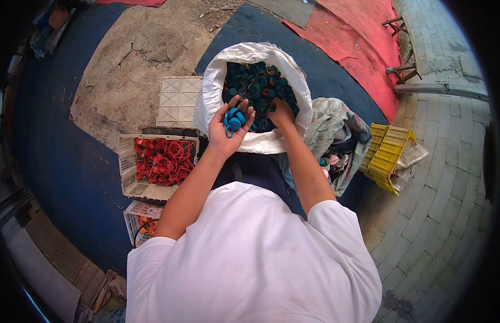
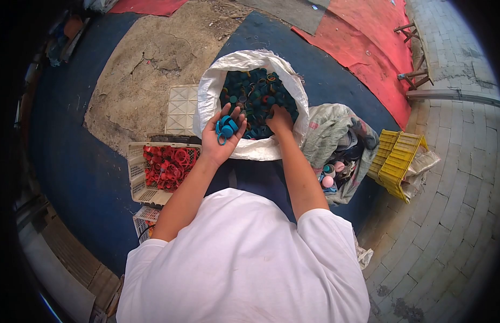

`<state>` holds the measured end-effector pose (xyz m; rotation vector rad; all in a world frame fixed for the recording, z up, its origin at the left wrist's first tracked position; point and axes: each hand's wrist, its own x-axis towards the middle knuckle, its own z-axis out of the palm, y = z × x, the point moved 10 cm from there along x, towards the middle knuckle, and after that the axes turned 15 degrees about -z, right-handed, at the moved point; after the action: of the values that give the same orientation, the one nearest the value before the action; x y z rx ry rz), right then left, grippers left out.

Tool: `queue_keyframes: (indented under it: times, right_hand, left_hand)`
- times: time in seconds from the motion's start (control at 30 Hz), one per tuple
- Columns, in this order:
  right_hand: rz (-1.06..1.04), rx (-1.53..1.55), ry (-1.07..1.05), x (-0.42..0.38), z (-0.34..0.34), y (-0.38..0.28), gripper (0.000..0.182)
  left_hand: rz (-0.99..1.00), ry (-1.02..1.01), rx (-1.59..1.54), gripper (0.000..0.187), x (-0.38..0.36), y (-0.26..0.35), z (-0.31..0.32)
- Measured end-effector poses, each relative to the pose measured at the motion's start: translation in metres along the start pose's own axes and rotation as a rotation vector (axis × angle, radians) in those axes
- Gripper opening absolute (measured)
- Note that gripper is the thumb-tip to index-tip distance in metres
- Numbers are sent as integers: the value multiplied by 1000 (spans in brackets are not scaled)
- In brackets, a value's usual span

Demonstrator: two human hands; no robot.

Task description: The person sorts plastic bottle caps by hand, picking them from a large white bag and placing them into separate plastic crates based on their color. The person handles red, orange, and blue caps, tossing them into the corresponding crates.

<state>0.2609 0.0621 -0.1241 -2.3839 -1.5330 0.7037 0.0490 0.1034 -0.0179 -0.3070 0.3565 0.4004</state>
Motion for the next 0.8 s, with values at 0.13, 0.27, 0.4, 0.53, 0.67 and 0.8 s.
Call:
queue_keyframes:
  times: [0.13, 0.27, 0.4, 0.53, 0.67, 0.8]
  right_hand:
    - [-172, 106, 146, -9, -3, 1, 28]
    - [-177, 286, 245, -13, -11, 9, 28]
    - [-33, 712, 382, -22, -26, 15, 35]
    - [273, 1430, 359, -51, -37, -17, 32]
    - [225, 1711, 309, -60, -49, -38, 39]
    - [257, 1994, 327, -63, -53, -47, 41]
  left_hand:
    - [0, 20, -9, 33, 0, 0, -4]
    - [4, 21, 2, 33, 2, -1, -4]
    - [15, 36, -3, 33, 2, 1, -5]
    - [23, 15, -4, 33, 6, 3, -1]
    - [26, 27, 3, 33, 14, 5, -1]
    - [8, 13, -1, 33, 22, 3, -2]
